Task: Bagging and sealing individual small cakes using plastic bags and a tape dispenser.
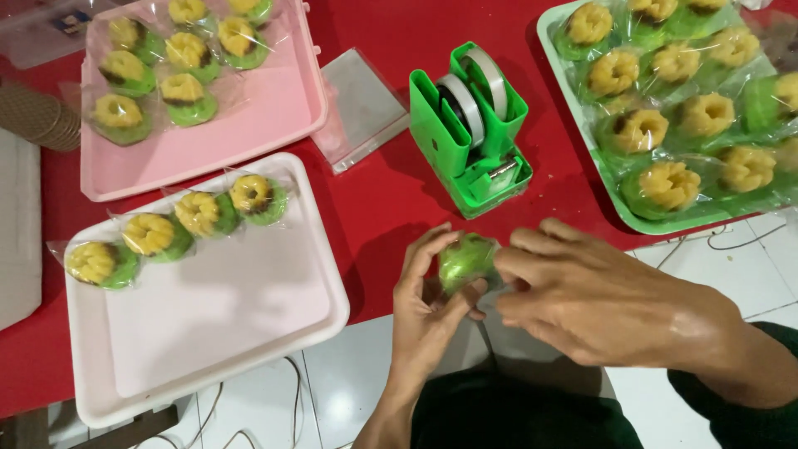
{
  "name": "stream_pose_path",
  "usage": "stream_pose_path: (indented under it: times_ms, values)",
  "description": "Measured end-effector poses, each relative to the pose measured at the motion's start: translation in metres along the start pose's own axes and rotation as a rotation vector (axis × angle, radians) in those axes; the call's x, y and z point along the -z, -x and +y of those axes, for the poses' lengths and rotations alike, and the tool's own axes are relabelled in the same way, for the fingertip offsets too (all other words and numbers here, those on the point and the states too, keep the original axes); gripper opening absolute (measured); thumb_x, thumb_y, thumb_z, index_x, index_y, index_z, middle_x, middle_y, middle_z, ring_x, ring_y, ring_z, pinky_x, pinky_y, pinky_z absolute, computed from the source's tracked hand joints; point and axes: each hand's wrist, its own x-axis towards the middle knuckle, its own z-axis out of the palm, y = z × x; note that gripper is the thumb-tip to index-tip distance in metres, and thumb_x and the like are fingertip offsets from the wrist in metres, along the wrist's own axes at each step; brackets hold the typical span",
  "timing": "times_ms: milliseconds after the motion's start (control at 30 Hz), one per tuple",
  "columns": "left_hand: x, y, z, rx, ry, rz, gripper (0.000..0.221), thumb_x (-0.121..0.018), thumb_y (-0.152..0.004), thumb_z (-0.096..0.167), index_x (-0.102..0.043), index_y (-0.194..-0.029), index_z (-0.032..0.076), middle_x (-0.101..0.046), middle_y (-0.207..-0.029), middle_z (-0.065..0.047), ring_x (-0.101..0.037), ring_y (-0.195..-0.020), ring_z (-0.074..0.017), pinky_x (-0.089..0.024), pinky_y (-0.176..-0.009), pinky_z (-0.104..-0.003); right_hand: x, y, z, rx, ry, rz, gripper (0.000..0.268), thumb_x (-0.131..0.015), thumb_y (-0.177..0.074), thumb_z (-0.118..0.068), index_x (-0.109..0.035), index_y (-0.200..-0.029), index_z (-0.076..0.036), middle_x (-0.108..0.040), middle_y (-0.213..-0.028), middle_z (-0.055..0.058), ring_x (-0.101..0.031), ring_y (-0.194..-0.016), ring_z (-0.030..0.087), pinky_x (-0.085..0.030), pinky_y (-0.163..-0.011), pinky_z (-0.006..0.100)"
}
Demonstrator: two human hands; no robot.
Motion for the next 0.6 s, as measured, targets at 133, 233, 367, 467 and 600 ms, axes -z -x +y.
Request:
stream_pose_path:
  times_ms: [133,233,367,467,600]
  values:
    - [-0.002,-0.003,0.01,0.099,-0.102,0.033,0.049,-0.076,-0.083,0.009,-0.064,-0.13,0.013,-0.049,-0.144,-0.009,-0.064,-0.117,-0.0228,-0.068,-0.054,-0.027,0.008,0.006,-0.014,0.095,-0.313,-0.323,0.028,-0.051,-0.106,-0.03,-0.07,-0.087,-0.02,-0.06,-0.097,0.003,-0.055,-0.098,0.024,-0.035,-0.097,0.054]
    - [-0.002,-0.001,0.014,0.099,-0.131,0.003,0.05,-0.076,-0.083,0.01,-0.063,-0.131,0.014,-0.049,-0.142,-0.008,-0.066,-0.113,-0.0209,-0.068,-0.055,-0.025,0.0,0.0,-0.009,0.045,-0.131,-0.332,0.025,-0.053,-0.107,-0.032,-0.066,-0.089,-0.02,-0.057,-0.091,0.002,-0.05,-0.091,0.025,-0.04,-0.082,0.046]
    - [-0.004,-0.002,0.006,0.037,-0.108,-0.033,0.05,-0.076,-0.084,0.007,-0.062,-0.132,0.011,-0.047,-0.141,-0.009,-0.068,-0.097,-0.0195,-0.065,-0.053,-0.025,-0.006,-0.007,0.0,-0.035,0.245,-0.093,0.009,-0.068,-0.092,-0.026,-0.065,-0.084,-0.022,-0.059,-0.085,0.0,-0.051,-0.083,0.028,-0.041,-0.074,0.046]
    - [-0.006,-0.003,0.007,0.042,-0.094,-0.049,0.052,-0.077,-0.084,0.005,-0.061,-0.132,0.013,-0.047,-0.141,-0.01,-0.068,-0.101,-0.0199,-0.065,-0.054,-0.025,-0.008,-0.008,0.001,-0.073,0.326,-0.017,0.01,-0.062,-0.094,-0.02,-0.065,-0.085,-0.024,-0.057,-0.082,-0.001,-0.05,-0.077,0.026,-0.039,-0.069,0.045]
    - [-0.006,-0.003,0.01,0.076,-0.121,-0.042,0.051,-0.077,-0.084,0.015,-0.061,-0.132,0.014,-0.048,-0.141,-0.009,-0.067,-0.103,-0.0197,-0.066,-0.053,-0.026,-0.005,-0.009,-0.002,-0.124,0.371,0.002,0.021,-0.059,-0.098,-0.017,-0.061,-0.077,-0.019,-0.058,-0.075,0.001,-0.051,-0.075,0.025,-0.041,-0.073,0.045]
